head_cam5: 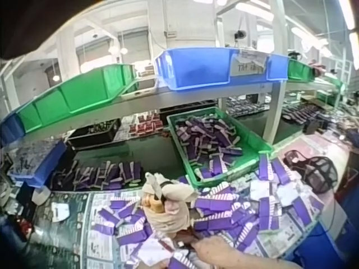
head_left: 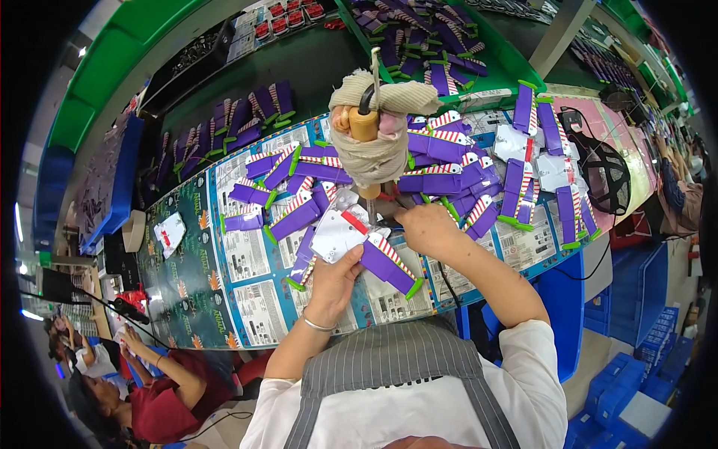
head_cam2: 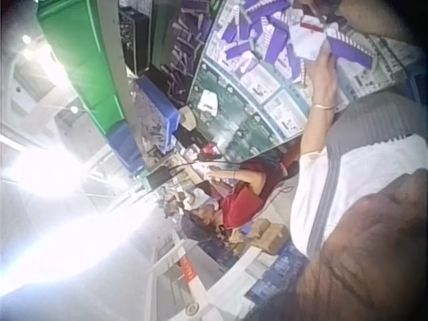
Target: The person assembles plastic toy parts by hand at a manufacturing workstation, taking plastic components from storage bins and putting them together according to instruction sheets, using an assembly tool and a marking pen as needed.
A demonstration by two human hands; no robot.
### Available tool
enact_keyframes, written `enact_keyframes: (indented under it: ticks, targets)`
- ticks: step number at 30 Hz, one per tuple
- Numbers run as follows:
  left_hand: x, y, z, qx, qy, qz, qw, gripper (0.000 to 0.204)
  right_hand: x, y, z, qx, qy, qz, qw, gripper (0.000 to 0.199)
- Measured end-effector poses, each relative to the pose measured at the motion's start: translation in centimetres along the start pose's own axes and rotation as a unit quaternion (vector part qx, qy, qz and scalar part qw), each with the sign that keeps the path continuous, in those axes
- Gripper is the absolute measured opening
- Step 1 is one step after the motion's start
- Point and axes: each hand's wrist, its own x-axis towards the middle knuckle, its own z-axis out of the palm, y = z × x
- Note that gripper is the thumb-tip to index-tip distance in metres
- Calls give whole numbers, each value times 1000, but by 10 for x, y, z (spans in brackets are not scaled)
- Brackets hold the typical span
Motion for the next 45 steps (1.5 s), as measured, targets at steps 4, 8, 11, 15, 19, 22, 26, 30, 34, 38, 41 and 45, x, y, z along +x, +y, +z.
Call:
enact_keyframes:
  ticks: [4,8,11,15,19,22,26,30,34,38,41,45]
  targets:
    - [0,0,0,0,-6,-2,1000,39,-1,2,2,-1,14,-5,1000,20]
    - [-3,-1,3,-17,2,7,1000,42,-1,1,3,-4,19,-9,1000,20]
    - [-3,-1,4,-22,1,0,1000,41,-2,-2,-2,-4,14,-4,1000,16]
    - [-2,-2,5,-26,1,0,1000,43,-2,2,3,-3,26,-10,1000,20]
    - [-5,-6,8,-34,7,11,999,46,-3,0,-1,-5,23,-3,1000,17]
    - [-7,-9,10,-31,7,39,999,42,-4,-2,-3,-5,18,-1,1000,16]
    - [-10,-13,9,-23,23,51,998,43,-1,-4,-3,-12,4,0,1000,16]
    - [-17,-21,2,-1,0,32,999,45,-6,4,4,-18,41,-40,998,12]
    - [-62,-27,-37,127,-121,-27,984,58,-41,-1,0,-87,-53,-137,985,5]
    - [-47,12,-69,604,-76,327,723,54,-63,-17,-5,-121,-92,-119,981,3]
    - [-3,36,-58,701,36,382,601,40,-54,-22,5,-125,-71,-114,983,2]
    - [7,37,-73,684,29,445,578,44,-64,-23,-7,-73,2,-82,994,26]
